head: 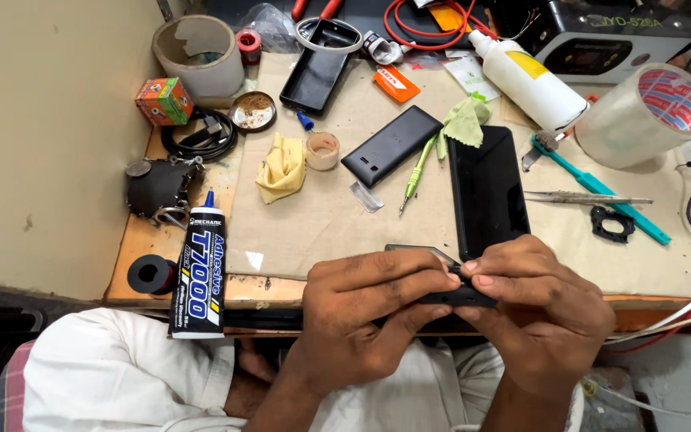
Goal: The person repairs a keypad mobile phone at a workbench. They pry open the back cover, remove and reseat the battery, use a green screwdriver on the phone, press its buttons, power the phone on to test it, then press the cover closed and set the phone down.
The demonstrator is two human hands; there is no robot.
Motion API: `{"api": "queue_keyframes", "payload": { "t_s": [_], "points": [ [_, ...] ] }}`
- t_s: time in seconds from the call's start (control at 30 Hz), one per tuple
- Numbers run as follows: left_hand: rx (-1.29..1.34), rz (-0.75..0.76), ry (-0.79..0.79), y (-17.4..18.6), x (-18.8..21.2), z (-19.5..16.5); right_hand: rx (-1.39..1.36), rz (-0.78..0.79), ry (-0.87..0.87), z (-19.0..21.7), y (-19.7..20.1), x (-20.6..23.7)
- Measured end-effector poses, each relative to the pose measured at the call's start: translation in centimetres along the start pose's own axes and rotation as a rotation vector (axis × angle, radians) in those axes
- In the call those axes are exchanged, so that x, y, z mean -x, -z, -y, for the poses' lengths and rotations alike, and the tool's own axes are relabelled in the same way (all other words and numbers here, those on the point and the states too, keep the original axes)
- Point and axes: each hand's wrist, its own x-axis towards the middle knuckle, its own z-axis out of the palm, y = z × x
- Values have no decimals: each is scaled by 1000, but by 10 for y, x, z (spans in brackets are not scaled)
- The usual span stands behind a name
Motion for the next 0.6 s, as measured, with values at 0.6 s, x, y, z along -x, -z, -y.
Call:
{"api": "queue_keyframes", "payload": {
  "t_s": [0.6],
  "points": [
    [345, -320, 196, 13, 2, 50, -28, 606, -743, -7, 34, 76]
  ]
}}
